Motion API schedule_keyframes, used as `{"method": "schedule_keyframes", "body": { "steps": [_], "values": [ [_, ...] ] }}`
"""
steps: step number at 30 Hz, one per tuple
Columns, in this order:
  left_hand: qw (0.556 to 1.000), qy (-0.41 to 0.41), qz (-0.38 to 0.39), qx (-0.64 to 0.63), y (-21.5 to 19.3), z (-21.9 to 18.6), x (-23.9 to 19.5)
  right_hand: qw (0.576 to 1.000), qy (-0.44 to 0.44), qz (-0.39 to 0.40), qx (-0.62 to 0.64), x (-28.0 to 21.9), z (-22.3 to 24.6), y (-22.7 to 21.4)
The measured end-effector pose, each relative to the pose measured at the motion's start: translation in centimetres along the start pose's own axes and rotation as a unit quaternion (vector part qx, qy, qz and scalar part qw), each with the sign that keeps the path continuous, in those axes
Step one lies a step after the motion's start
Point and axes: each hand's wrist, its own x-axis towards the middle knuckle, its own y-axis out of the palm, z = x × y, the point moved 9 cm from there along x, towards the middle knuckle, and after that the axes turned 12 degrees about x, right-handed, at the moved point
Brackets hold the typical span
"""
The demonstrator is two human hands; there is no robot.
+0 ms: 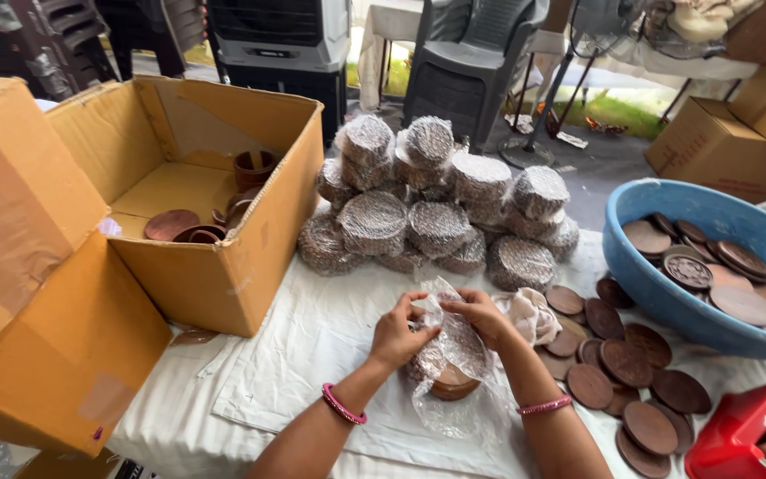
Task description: The person wipes round wooden coasters with a white cloth and then stacks them. They wrap the stack in plastic wrap and secure it with tape from a dispenser. The wrapped stack is placed into a cardboard box.
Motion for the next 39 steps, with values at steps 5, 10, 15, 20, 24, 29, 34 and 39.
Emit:
{"method": "schedule_keyframes", "body": {
  "steps": [5, 10, 15, 20, 24, 29, 34, 39],
  "values": [
    [0.998, 0.047, -0.003, -0.035, 1.0, 0.6, 0.2, 0.995, -0.072, -0.051, -0.054, 2.1, -1.6, -3.2],
    [0.996, 0.085, 0.002, -0.018, 2.5, 1.6, 0.3, 0.977, -0.088, -0.09, -0.172, -1.0, 1.3, 0.8],
    [0.998, 0.037, -0.016, -0.056, 2.1, 1.3, -0.1, 0.942, -0.067, -0.051, -0.324, -0.6, 0.7, 1.4],
    [0.998, 0.021, -0.037, -0.043, 0.1, -0.3, -0.2, 0.929, -0.217, -0.012, -0.299, -1.9, 3.6, 1.1],
    [0.998, 0.053, -0.043, 0.0, 0.9, 1.0, 0.3, 0.868, -0.291, 0.074, -0.396, -4.7, 6.0, 4.2],
    [0.992, 0.07, -0.06, 0.087, -0.2, -1.1, -0.5, 0.812, -0.259, 0.113, -0.511, -6.9, 6.8, 7.5],
    [0.988, 0.084, -0.018, 0.127, -1.6, -3.4, -1.5, 0.8, -0.229, 0.097, -0.547, -6.7, 6.6, 7.4],
    [0.963, 0.199, 0.0, 0.183, -2.2, -6.7, -2.5, 0.798, -0.271, 0.105, -0.528, -7.0, 7.1, 7.4]
  ]
}}
